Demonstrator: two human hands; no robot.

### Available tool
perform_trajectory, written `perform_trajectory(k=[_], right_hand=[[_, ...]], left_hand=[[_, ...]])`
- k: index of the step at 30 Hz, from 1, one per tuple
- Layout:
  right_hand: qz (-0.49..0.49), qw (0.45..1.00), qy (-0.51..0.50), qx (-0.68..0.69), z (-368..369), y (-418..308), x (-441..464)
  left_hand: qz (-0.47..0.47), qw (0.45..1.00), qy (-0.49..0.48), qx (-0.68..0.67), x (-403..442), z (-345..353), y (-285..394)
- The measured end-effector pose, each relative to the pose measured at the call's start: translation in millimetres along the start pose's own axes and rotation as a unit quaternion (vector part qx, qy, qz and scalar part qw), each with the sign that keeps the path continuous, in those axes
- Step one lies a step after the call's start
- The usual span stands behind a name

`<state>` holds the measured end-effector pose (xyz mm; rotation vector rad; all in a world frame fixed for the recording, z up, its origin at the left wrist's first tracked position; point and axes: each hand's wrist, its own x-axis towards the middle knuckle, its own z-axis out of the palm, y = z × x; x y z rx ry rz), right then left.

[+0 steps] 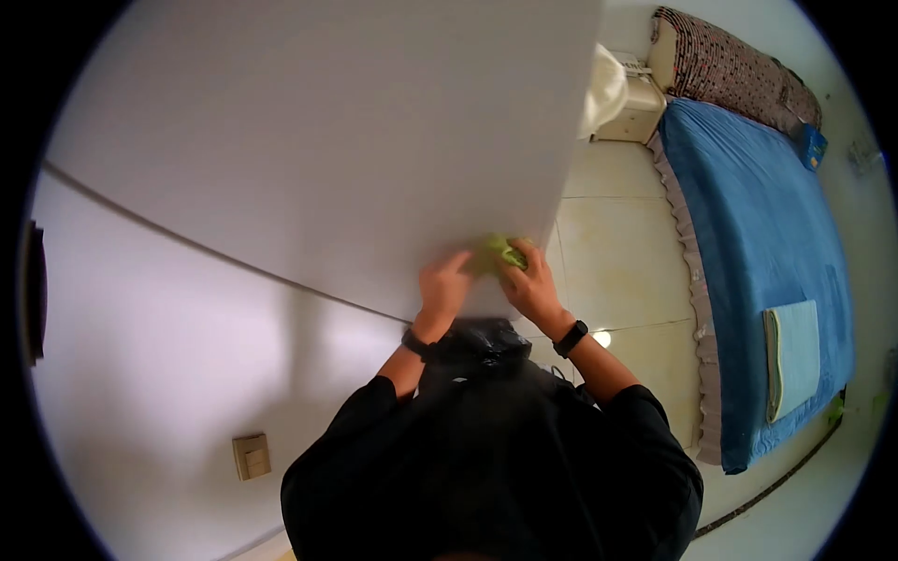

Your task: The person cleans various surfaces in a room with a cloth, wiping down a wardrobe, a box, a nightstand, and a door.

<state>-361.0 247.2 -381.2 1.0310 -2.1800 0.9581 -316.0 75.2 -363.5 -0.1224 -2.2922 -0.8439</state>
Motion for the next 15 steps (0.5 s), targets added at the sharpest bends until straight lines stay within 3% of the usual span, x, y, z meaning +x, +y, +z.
perform_trajectory(k=[5, 8, 15], right_hand=[[0.017, 0.993, 0.115, 0.018, -63.7, 2.3, 43.2], [0.01, 0.987, 0.154, 0.04, -78.9, -2.5, 67.6], [0.045, 0.97, 0.202, 0.131, -57.8, 6.4, 48.9]], left_hand=[[0.07, 0.992, 0.034, -0.095, 54.8, 6.9, 62.5], [0.033, 0.987, 0.047, -0.153, 72.6, 1.5, 83.9], [0.052, 0.994, 0.037, -0.092, 61.2, 13.4, 74.7]])
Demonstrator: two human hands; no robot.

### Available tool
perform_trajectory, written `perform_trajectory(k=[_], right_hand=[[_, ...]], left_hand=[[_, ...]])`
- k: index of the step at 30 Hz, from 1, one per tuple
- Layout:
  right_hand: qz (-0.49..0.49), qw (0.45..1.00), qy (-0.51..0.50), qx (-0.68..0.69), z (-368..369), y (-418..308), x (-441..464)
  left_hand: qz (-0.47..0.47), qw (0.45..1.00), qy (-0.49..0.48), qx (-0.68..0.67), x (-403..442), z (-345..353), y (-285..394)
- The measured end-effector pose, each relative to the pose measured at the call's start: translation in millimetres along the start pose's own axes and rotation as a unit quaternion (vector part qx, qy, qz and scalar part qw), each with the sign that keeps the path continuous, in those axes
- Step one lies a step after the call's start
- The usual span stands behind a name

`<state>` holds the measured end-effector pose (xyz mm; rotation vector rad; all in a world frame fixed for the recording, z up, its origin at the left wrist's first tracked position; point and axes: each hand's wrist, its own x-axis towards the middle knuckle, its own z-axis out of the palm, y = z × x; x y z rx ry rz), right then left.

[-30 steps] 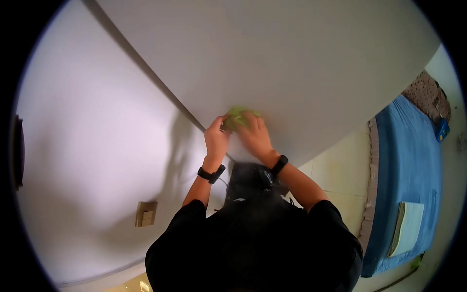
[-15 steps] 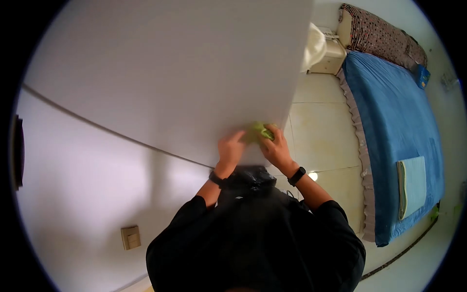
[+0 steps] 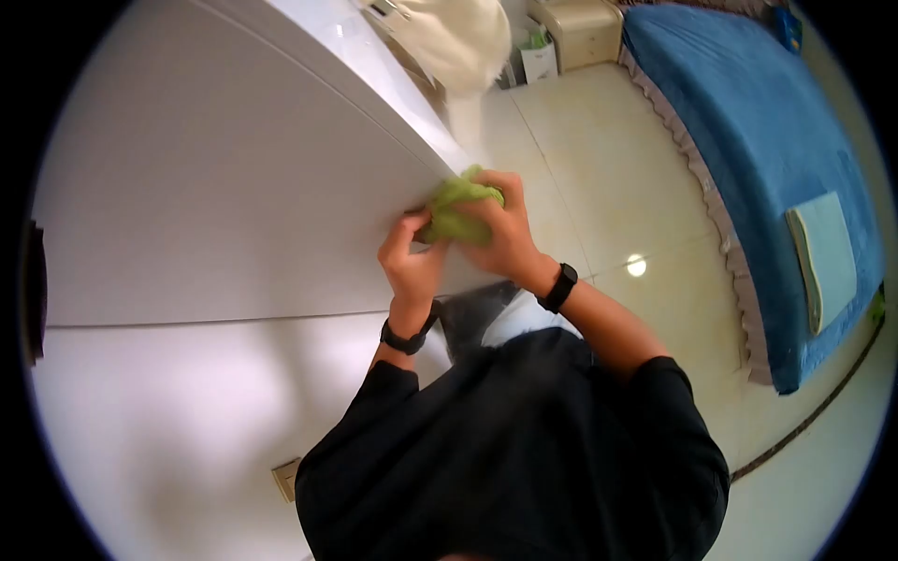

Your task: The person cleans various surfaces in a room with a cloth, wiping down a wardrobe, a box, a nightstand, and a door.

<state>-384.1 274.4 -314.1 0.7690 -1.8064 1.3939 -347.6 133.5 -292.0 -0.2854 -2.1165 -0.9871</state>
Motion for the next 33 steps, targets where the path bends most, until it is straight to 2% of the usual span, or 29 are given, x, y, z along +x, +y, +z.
perform_trajectory(k=[6, 9, 12, 14, 16, 20, 23, 25, 27, 28, 30, 31, 32, 33], right_hand=[[0.083, 0.996, -0.037, 0.003, 2.9, 16.0, -36.6], [0.09, 0.993, -0.071, 0.011, -2.7, 17.1, -27.3], [0.06, 0.988, -0.137, 0.042, -15.6, 16.3, -5.3], [0.086, 0.978, -0.166, 0.092, -20.1, 17.4, 5.2], [0.062, 0.97, -0.19, 0.135, -26.2, 19.4, 23.4], [-0.039, 0.932, -0.276, 0.234, -40.4, 26.9, 70.2], [-0.061, 0.896, -0.32, 0.303, -41.2, 46.2, 81.0], [-0.099, 0.87, -0.33, 0.352, -37.0, 63.4, 81.4], [-0.121, 0.849, -0.332, 0.393, -33.2, 79.0, 78.4], [-0.116, 0.84, -0.336, 0.409, -33.2, 90.5, 72.3], [-0.034, 0.829, -0.375, 0.414, -36.1, 114.3, 65.4], [0.001, 0.82, -0.395, 0.414, -34.8, 128.0, 63.5], [0.029, 0.801, -0.435, 0.41, -32.1, 141.5, 60.4], [0.037, 0.786, -0.458, 0.413, -34.6, 148.7, 65.9]], left_hand=[[-0.007, 0.998, -0.053, 0.041, -30.6, 15.3, -26.7], [-0.05, 0.998, -0.009, 0.03, -44.6, 29.0, -22.7], [-0.034, 0.999, -0.001, 0.014, -40.4, 29.5, -19.5], [0.004, 1.0, -0.004, 0.021, -26.1, 22.2, -11.0], [0.013, 0.999, -0.01, 0.051, -25.1, 18.4, -12.0], [-0.01, 0.998, 0.069, 0.008, -29.3, 29.4, -7.7], [0.005, 0.994, 0.076, 0.081, -30.0, 39.8, 9.1], [-0.114, 0.993, 0.037, 0.012, -38.0, 40.0, 17.9], [-0.167, 0.985, 0.031, 0.012, -44.7, 43.4, 20.2], [-0.166, 0.986, 0.004, 0.035, -41.6, 46.7, 24.5], [-0.078, 0.988, -0.036, 0.125, -43.8, 51.2, 21.5], [0.013, 0.98, -0.046, 0.193, -44.5, 56.4, 12.8], [0.024, 0.964, -0.012, 0.265, -49.6, 67.5, 13.2], [-0.009, 0.961, -0.032, 0.276, -40.9, 76.9, 21.6]])
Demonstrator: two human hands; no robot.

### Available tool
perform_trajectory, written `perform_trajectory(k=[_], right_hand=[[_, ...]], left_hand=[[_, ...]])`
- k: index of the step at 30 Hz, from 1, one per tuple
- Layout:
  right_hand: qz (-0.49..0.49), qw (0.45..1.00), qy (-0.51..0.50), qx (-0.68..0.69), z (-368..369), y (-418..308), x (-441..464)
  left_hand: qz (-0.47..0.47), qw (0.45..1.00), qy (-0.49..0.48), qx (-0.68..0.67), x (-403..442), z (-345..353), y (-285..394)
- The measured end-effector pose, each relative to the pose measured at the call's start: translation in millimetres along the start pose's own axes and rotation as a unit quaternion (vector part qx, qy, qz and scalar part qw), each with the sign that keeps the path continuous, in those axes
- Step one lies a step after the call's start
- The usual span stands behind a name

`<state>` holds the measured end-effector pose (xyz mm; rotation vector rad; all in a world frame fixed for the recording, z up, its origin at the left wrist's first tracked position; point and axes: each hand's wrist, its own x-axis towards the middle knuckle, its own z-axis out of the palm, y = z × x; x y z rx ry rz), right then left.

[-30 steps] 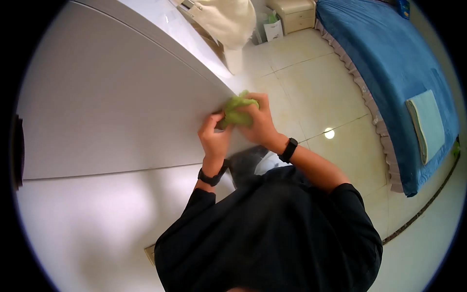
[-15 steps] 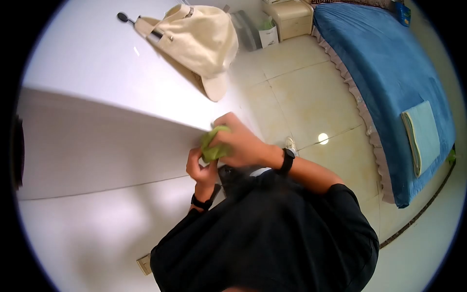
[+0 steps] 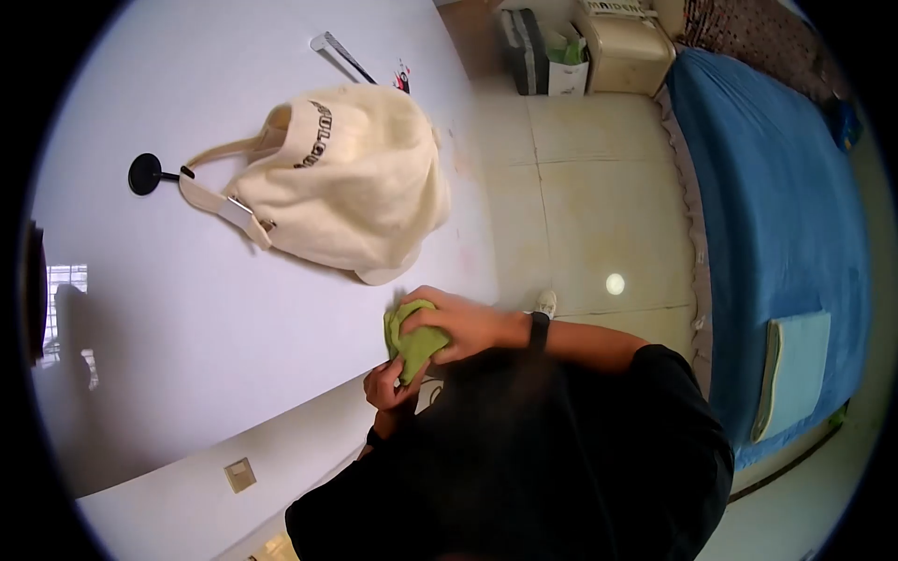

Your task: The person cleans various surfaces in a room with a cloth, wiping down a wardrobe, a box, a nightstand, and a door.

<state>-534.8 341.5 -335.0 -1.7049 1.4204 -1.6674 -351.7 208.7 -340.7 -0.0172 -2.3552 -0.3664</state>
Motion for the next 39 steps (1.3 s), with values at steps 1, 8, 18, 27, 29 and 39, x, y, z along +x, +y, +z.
perform_trajectory(k=[1, 8, 18, 27, 29, 39], right_hand=[[0.015, 1.0, -0.021, 0.011, -8.3, 0.9, -0.5], [0.04, 0.996, -0.076, -0.011, -35.3, 20.0, 2.9], [0.02, 0.988, -0.152, -0.034, -117.2, 96.1, 31.8], [-0.052, 0.997, -0.06, -0.005, -270.7, 126.8, 104.4], [-0.118, 0.991, -0.059, 0.005, -295.5, 131.8, 141.5], [-0.265, 0.956, -0.124, 0.028, -307.7, 103.2, 238.2]], left_hand=[[-0.026, 0.999, -0.029, 0.01, 14.1, -1.7, 13.6], [-0.322, 0.936, -0.125, -0.06, 66.6, -4.4, 78.9], [-0.377, 0.92, -0.109, 0.003, 109.9, 105.3, 72.1], [-0.48, 0.876, -0.025, -0.029, 242.0, 209.7, 72.8], [-0.477, 0.878, 0.037, -0.033, 278.0, 229.8, 74.7], [-0.42, 0.849, 0.271, 0.173, 353.7, 237.0, 54.5]])
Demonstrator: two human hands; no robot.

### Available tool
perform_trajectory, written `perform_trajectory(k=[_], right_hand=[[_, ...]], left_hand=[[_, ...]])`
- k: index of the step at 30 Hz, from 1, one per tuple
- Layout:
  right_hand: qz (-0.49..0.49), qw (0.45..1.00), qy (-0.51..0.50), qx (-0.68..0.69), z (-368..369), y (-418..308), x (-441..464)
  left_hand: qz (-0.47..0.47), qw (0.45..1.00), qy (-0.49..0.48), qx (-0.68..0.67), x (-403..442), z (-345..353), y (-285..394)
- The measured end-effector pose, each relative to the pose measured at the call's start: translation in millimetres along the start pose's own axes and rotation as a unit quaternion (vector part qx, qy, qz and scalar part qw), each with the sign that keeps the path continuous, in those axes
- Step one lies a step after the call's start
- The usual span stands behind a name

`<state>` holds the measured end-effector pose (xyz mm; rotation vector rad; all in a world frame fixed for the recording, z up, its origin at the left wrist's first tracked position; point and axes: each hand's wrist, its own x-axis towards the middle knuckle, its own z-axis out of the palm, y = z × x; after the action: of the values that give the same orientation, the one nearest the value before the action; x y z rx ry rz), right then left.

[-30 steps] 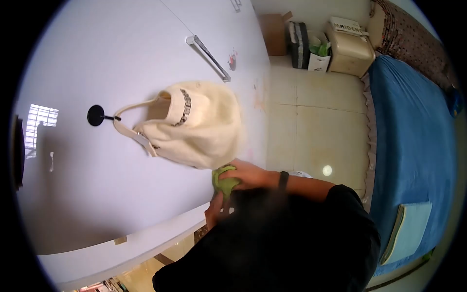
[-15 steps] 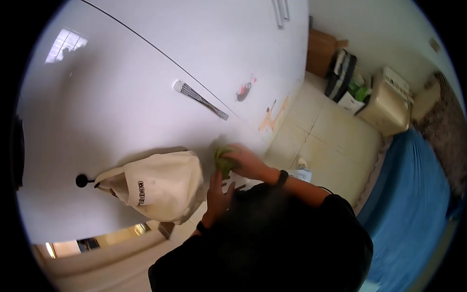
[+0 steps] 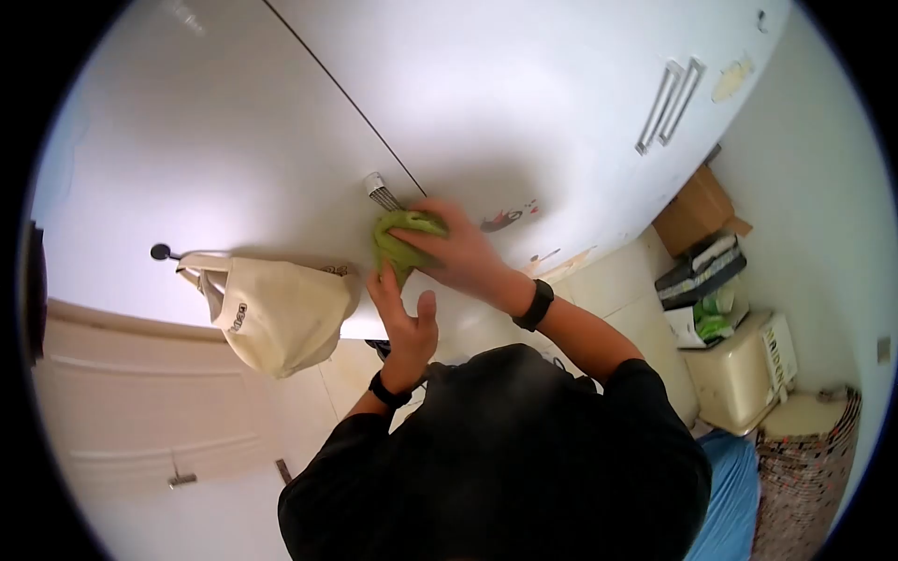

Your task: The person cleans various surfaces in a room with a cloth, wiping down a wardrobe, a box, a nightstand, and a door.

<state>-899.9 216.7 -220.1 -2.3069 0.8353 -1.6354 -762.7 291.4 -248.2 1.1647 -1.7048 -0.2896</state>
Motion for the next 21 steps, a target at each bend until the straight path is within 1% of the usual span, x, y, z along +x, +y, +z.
perform_trajectory(k=[4, 7, 10, 11, 12, 15, 16, 18, 21], right_hand=[[-0.042, 0.998, 0.039, 0.003, -13.7, -12.9, 43.1], [-0.023, 0.997, 0.051, 0.052, -14.1, -7.2, 43.8], [-0.053, 0.996, 0.029, 0.067, -13.9, 6.5, 33.8], [-0.043, 0.996, 0.026, 0.071, -12.2, 12.3, 27.3], [-0.033, 0.996, 0.024, 0.074, -9.7, 19.1, 19.7], [-0.012, 0.997, 0.001, 0.076, 3.4, 35.8, -13.8], [-0.003, 0.997, -0.007, 0.075, 5.7, 41.8, -24.1], [0.043, 0.993, -0.026, 0.111, 3.6, 53.2, -41.7], [0.09, 0.986, -0.06, 0.127, -1.4, 60.2, -55.9]], left_hand=[[0.053, 0.99, 0.113, 0.062, 41.7, -1.3, 35.6], [0.073, 0.979, 0.181, 0.062, 59.6, 3.9, 33.1], [0.107, 0.967, 0.215, 0.08, 57.8, 16.3, 7.2], [0.124, 0.964, 0.221, 0.085, 56.9, 20.3, 1.5], [0.098, 0.966, 0.223, 0.085, 51.8, 25.7, -0.2], [0.006, 0.977, 0.19, 0.097, 25.5, 34.6, -3.2], [0.003, 0.98, 0.17, 0.104, 19.1, 40.1, -7.5], [-0.004, 0.985, 0.127, 0.117, 6.5, 50.1, -14.5], [-0.003, 0.981, 0.125, 0.149, 0.1, 65.8, -14.2]])
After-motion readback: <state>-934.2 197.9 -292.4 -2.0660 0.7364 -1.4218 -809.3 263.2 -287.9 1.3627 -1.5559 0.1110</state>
